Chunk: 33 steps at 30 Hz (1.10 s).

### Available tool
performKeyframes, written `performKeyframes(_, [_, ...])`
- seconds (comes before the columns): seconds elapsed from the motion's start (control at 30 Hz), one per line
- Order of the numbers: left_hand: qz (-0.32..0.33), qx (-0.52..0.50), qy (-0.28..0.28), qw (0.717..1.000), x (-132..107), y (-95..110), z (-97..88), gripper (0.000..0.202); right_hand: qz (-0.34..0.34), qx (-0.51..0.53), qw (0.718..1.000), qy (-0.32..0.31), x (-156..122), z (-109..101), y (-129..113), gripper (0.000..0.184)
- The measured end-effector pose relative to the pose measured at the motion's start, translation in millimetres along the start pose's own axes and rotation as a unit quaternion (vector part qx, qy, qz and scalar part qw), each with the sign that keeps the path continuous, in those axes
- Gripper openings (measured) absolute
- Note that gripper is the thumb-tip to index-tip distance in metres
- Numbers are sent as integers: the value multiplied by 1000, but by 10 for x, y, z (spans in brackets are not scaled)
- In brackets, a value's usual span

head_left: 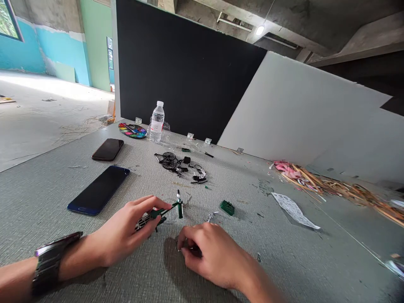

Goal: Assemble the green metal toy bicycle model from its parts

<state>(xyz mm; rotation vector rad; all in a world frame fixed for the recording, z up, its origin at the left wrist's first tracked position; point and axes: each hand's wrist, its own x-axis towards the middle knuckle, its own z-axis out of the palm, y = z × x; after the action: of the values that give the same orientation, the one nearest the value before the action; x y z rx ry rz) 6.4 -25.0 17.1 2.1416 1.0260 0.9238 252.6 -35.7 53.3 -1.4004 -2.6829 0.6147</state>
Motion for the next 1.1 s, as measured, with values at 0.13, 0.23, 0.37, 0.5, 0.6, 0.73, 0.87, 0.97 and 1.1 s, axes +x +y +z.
performKeyframes(0.13, [-2, 1, 4, 1000, 6, 5, -2, 23, 8, 3, 1000, -2, -7, -12, -5, 22])
performKeyframes(0.23, [4, 3, 7, 1000, 9, 2, 0, 22, 8, 2, 1000, 0, -11, -4, 11, 24])
performKeyframes(0.37, [8, 6, 11, 1000, 9, 2, 2, 23, -6, -6, 1000, -1, -18, 17, 35, 25])
performKeyframes(0.5, [9, 12, 13, 1000, -8, 11, -3, 23, -10, -3, 1000, 6, -27, 9, 16, 25])
performKeyframes(0.6, [7, 15, 12, 1000, -12, 8, -1, 23, -5, 2, 1000, 7, -30, -10, -7, 26])
performKeyframes(0.73, [11, 20, 20, 1000, -3, -8, 5, 23, -4, 5, 1000, 4, -34, -18, -9, 26])
performKeyframes(0.87, [10, 17, 13, 1000, -10, -11, 3, 23, -2, 6, 1000, 4, -42, -17, -7, 25])
performKeyframes(0.97, [9, 17, 14, 1000, -13, -11, 5, 23, 9, 5, 1000, -3, -45, -23, -12, 25])
performKeyframes(1.1, [6, 15, 11, 1000, -4, -13, 10, 23, 4, 11, 1000, 1, -41, -23, -3, 31])
